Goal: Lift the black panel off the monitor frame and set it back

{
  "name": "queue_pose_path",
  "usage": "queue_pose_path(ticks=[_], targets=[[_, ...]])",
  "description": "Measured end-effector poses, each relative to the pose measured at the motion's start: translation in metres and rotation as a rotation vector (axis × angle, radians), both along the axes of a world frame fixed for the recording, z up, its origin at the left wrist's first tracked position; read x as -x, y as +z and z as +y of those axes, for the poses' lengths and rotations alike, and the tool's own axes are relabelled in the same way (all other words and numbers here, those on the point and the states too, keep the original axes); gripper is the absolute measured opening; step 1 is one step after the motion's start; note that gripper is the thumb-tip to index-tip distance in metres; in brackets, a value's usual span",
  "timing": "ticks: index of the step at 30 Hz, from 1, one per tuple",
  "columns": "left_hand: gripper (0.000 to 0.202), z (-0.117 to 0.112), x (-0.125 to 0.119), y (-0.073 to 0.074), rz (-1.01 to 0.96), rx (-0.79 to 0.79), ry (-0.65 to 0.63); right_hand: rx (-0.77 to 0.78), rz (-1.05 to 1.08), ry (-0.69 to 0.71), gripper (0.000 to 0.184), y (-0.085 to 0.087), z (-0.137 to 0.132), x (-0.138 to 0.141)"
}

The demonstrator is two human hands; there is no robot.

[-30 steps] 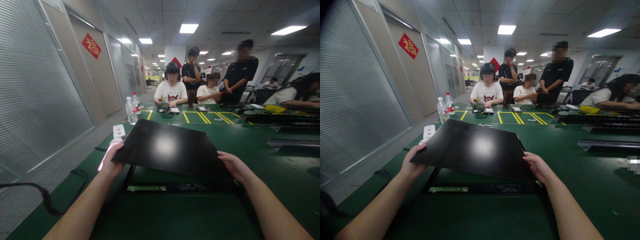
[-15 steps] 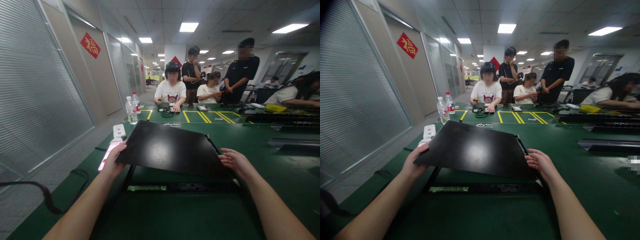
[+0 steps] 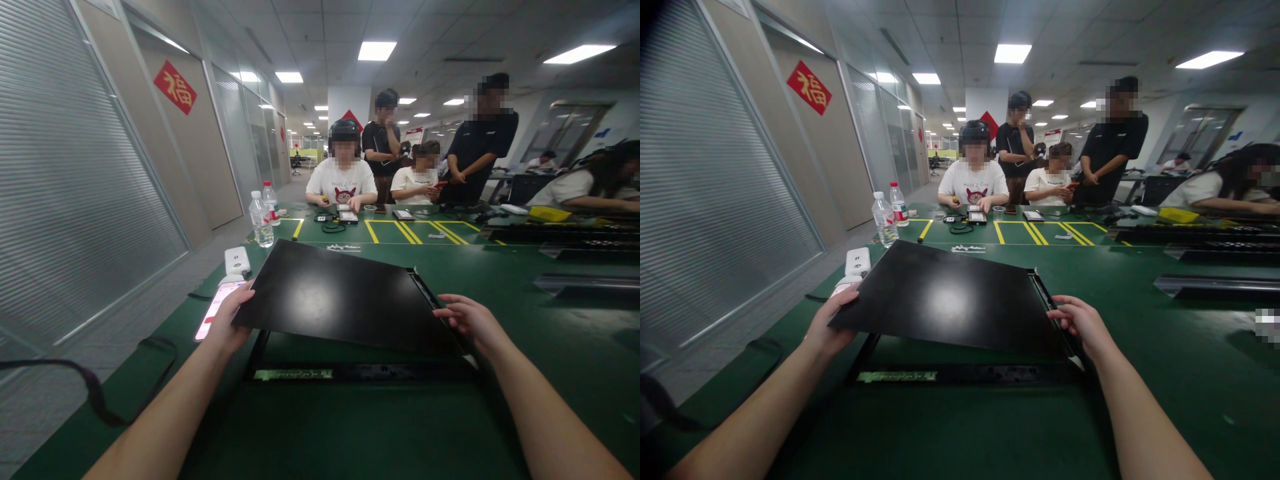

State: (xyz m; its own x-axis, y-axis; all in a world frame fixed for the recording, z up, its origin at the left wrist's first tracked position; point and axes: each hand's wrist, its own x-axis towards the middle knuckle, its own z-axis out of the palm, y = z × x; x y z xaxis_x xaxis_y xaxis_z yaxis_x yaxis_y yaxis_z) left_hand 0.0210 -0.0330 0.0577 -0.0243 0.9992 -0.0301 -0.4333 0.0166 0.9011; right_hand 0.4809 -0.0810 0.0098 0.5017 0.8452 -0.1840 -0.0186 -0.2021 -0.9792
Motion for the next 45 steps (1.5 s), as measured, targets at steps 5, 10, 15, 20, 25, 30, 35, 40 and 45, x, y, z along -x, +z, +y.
queue_pose_path(ticks=[5,10,15,20,25,30,35,40,45], targets=[[0.039,-0.004,-0.001,0.001,0.048,-0.030,-0.047,-0.005,0.003,-0.020,0.038,-0.004,0.001,-0.003],[0.041,-0.002,0.000,-0.005,0.106,-0.045,-0.093,-0.040,-0.031,-0.073,0.031,-0.004,0.000,-0.005],[0.038,-0.001,-0.001,-0.014,0.130,-0.028,-0.110,-0.077,-0.074,-0.137,0.026,-0.011,0.002,-0.012],[0.034,-0.004,-0.005,-0.016,0.122,-0.014,-0.102,-0.048,-0.111,-0.131,0.027,-0.016,0.003,-0.015],[0.033,-0.002,-0.003,-0.018,0.139,-0.015,-0.100,-0.035,-0.142,-0.135,0.027,-0.013,0.003,-0.013],[0.033,0.004,0.000,-0.024,0.161,-0.016,-0.133,-0.014,-0.166,-0.147,0.026,-0.011,0.002,-0.012],[0.033,0.007,0.000,-0.028,0.164,0.008,-0.140,-0.003,-0.233,-0.153,0.025,-0.014,0.003,-0.012],[0.033,0.007,0.001,-0.031,0.195,0.032,-0.151,0.006,-0.318,-0.132,0.029,-0.021,0.005,-0.018],[0.036,0.010,0.001,-0.035,0.222,0.070,-0.126,0.035,-0.462,-0.104,0.035,-0.024,0.006,-0.021]])
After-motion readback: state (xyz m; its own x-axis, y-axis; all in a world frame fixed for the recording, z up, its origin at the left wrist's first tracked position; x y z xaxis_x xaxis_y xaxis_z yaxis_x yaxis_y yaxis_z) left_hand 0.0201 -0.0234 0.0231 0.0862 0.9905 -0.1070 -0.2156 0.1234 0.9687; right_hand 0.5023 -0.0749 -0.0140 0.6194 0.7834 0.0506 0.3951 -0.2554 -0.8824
